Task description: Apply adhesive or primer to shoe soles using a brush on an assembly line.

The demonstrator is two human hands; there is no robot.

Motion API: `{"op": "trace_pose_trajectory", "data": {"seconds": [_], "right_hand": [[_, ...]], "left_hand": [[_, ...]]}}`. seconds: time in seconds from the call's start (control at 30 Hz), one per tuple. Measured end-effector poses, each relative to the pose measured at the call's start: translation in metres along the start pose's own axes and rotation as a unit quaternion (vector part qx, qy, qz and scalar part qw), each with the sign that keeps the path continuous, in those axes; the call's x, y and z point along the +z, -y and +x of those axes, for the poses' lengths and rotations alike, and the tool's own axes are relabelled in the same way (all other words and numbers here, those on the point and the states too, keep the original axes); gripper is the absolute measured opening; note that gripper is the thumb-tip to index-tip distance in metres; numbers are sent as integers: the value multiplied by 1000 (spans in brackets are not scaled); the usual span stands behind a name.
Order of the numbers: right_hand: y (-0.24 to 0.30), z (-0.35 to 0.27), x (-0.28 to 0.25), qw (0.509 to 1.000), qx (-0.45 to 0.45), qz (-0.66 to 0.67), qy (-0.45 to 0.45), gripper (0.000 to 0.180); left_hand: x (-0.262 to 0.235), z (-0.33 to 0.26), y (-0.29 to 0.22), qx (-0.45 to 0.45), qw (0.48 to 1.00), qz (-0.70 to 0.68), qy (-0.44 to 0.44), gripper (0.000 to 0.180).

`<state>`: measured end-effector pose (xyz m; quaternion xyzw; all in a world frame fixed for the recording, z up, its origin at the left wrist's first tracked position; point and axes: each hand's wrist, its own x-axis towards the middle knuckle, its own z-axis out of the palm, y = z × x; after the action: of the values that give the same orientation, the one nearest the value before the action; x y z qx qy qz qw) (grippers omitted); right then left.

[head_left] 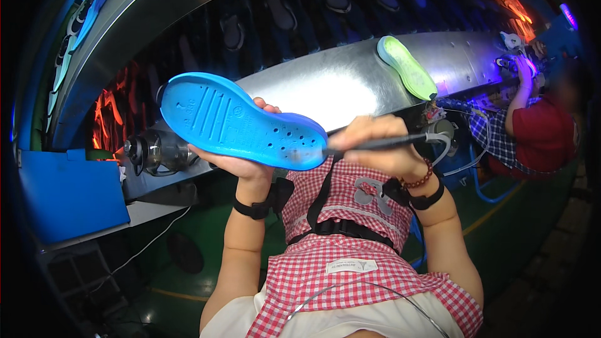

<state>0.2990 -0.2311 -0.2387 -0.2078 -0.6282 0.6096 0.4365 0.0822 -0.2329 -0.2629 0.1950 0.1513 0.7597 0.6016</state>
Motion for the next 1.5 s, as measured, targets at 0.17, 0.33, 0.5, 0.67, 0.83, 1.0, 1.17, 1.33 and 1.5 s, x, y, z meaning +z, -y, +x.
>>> {"op": "trace_pose_trajectory", "data": {"seconds": [0.17, 0.33, 0.5, 0.67, 0.83, 1.0, 1.17, 1.33, 1.5], "right_hand": [[-4, 3, -4, 986, -51, -107, 115, 20], [-21, -2, -4, 991, 77, 105, 11, 19], [-20, -3, 22, 952, 118, 265, -96, 18], [12, -2, 3, 995, 62, 1, 76, 21], [5, 5, 4, 982, -23, -104, 154, 21], [21, 9, -12, 973, -65, -75, 207, 19], [19, 21, -21, 950, -25, -86, 299, 20], [25, 17, -29, 968, -56, -85, 227, 21], [34, 11, -32, 962, -35, -90, 256, 18]], "left_hand": [[3, 0, -7, 14, 999, 23, 27, 101], [15, -4, -8, -32, 996, 24, 79, 99], [11, -30, 21, -148, 983, -83, 63, 78], [-26, -21, 2, -251, 964, 56, 73, 67], [-6, -7, -12, -333, 928, 114, 126, 57], [6, -2, -25, -452, 878, 118, 101, 55], [25, -3, -23, -439, 846, 277, 125, 60], [19, -3, -39, -505, 840, 188, 65, 60], [8, -8, -49, -468, 850, 232, 70, 59]]}}
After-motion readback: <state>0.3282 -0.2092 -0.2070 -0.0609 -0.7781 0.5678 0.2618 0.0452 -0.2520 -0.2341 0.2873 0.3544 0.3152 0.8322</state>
